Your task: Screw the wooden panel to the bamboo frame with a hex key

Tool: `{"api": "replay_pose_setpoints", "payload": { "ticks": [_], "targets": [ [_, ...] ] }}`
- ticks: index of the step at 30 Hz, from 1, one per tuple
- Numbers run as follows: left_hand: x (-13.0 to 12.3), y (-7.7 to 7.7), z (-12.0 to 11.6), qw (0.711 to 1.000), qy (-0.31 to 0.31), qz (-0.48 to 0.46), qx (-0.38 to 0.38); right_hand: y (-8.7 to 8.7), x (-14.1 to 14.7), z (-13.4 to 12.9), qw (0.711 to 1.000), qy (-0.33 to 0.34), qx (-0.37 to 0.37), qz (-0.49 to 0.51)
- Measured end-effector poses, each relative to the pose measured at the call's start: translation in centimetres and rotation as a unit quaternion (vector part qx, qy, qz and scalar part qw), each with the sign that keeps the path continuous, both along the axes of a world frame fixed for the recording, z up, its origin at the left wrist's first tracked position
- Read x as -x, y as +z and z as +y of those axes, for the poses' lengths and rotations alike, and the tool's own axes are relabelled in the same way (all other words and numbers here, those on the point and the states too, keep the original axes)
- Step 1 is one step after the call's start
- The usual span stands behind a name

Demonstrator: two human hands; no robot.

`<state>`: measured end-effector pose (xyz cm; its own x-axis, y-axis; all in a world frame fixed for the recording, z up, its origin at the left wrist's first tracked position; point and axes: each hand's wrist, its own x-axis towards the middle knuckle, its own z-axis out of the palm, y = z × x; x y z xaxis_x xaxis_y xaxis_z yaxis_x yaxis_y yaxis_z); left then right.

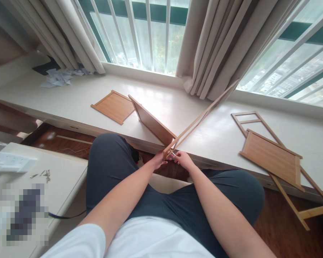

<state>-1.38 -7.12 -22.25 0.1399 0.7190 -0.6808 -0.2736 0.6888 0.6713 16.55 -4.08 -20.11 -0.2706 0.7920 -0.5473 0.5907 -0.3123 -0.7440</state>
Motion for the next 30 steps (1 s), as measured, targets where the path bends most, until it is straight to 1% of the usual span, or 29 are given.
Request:
{"api": "replay_pose_setpoints", "payload": {
  "ticks": [4,11,21,30],
  "targets": [
    [0.03,-0.09,-0.01,1.000,0.000,-0.001,0.000,-0.02,-0.25,0.13,1.000,0.003,-0.008,-0.004],
    [0.01,0.39,-0.01,1.000,0.001,-0.007,0.004,-0.49,-0.46,0.44,1.000,0.017,-0.003,-0.013],
    [-0.08,0.62,0.04,1.000,0.002,-0.003,0.011,0.23,-0.35,0.21,0.999,0.028,-0.018,-0.018],
    [-0.09,0.76,0.06,1.000,-0.003,-0.003,0.012,-0.12,-0.61,0.27,0.997,0.034,-0.058,-0.032]
  ]
}}
